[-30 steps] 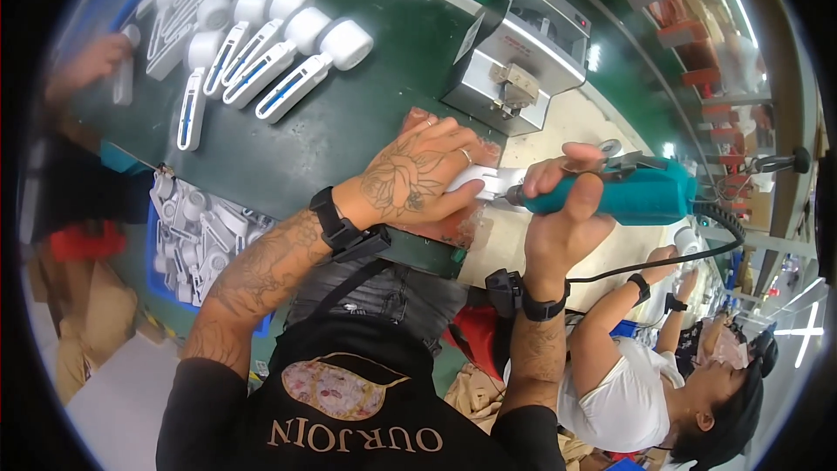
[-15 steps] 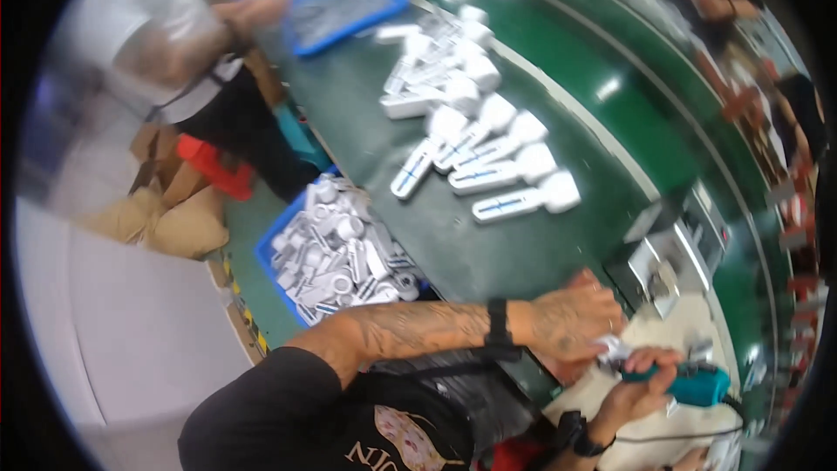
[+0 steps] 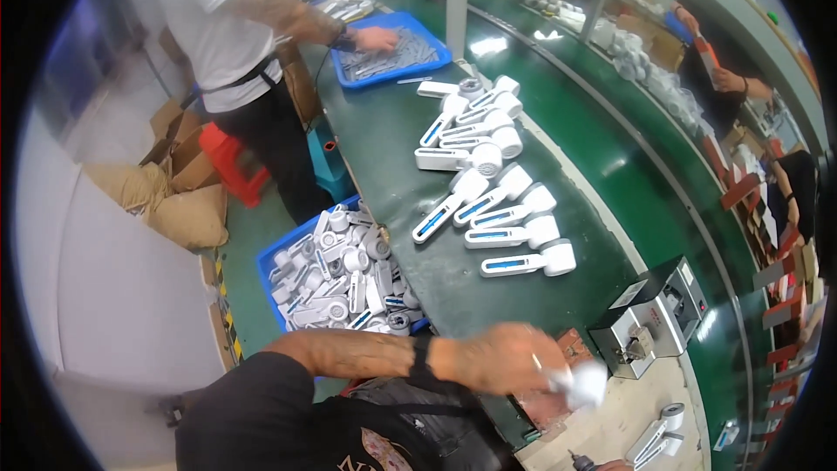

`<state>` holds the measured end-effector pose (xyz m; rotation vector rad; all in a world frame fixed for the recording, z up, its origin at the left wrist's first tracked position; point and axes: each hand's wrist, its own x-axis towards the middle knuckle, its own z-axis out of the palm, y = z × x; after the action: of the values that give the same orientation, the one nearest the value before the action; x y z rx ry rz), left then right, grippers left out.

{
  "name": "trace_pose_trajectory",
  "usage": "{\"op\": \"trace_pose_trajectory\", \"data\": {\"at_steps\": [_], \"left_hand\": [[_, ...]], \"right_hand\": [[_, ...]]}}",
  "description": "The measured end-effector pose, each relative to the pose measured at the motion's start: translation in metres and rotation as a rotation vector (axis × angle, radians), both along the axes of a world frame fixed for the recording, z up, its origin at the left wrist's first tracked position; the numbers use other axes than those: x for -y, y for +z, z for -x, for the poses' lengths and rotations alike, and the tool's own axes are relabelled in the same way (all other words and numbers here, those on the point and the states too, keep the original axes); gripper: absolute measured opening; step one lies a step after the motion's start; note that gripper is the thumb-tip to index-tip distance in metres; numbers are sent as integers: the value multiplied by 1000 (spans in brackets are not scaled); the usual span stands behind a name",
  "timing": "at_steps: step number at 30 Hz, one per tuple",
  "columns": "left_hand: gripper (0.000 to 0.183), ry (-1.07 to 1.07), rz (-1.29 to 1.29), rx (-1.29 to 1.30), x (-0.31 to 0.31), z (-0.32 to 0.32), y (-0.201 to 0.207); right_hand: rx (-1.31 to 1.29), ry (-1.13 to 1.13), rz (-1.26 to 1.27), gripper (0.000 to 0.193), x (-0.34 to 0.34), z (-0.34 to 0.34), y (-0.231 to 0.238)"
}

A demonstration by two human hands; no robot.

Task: The person assembles handheld fans by placing each one on a red block and using a power tool to screw in a fastener before setting the finished fan aside.

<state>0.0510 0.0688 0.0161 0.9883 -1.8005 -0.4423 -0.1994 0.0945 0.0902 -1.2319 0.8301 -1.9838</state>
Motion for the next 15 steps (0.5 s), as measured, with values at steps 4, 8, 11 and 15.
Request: {"op": "trace_pose_trajectory", "data": {"at_steps": [4,8,11,15], "left_hand": [[36,709,-199,-162,-15,-106,21],[39,1127,33,17,-4,-210,5],[38,1252,-28,146,-1,-275,-35],[39,1158,-107,316,4,-298,-53]], "right_hand": [[6,58,-69,60,-13,7,-14],[-47,150,-80,56,-8,11,-23],[-51,231,-54,53,-7,18,-28],[-35,267,-69,53,-1,24,-34]]}}
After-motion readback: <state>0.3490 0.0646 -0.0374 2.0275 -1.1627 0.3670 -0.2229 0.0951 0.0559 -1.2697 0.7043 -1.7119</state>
